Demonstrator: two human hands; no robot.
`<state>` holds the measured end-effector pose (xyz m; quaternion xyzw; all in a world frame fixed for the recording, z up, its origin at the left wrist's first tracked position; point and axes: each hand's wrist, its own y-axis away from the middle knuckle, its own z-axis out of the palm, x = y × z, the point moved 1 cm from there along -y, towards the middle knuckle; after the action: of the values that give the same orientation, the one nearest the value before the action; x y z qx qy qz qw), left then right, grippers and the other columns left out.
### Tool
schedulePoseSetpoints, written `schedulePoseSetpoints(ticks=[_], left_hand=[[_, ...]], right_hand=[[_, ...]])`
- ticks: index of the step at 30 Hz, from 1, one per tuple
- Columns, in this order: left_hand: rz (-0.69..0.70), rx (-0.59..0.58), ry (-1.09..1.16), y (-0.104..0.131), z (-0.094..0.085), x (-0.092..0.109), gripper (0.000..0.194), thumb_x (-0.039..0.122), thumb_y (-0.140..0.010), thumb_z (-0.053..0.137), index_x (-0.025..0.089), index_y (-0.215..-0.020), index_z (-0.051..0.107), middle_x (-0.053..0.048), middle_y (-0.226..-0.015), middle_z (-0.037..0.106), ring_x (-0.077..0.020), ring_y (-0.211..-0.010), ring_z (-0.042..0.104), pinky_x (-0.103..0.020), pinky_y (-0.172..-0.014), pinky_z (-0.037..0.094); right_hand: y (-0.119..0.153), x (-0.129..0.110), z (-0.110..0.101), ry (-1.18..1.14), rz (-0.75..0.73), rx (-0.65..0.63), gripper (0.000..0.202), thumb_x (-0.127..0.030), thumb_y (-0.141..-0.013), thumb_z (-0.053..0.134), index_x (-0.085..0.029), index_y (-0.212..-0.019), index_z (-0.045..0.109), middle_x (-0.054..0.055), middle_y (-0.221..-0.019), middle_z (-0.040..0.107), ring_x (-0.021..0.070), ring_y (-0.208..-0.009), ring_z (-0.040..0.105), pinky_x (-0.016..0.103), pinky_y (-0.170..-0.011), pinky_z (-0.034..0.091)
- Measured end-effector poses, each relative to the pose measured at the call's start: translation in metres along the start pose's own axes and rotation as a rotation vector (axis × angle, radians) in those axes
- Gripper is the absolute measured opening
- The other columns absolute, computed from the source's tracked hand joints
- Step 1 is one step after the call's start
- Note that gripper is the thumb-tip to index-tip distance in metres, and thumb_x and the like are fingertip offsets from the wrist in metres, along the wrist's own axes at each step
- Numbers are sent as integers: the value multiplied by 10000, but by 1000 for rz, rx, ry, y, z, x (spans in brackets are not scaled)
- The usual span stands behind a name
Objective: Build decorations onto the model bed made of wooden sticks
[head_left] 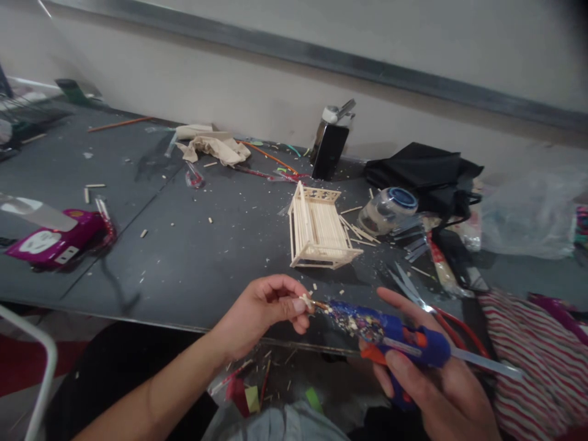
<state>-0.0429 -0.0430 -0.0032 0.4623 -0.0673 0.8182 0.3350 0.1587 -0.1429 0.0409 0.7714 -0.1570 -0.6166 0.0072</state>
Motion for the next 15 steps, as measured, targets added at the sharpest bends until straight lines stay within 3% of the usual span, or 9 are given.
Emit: schedulePoseSetpoints(ticks=[15], left_hand=[[-3, 34, -70, 1, 0, 2, 104, 206, -786, 696, 131, -841, 650, -13, -650, 675, -94, -593, 613, -232, -644, 485]], right_hand=[[1, -2, 1, 48, -33, -9, 557, -409, -893, 533, -225, -1393, 371, -11, -600, 559, 125, -492, 493, 222, -461, 419]])
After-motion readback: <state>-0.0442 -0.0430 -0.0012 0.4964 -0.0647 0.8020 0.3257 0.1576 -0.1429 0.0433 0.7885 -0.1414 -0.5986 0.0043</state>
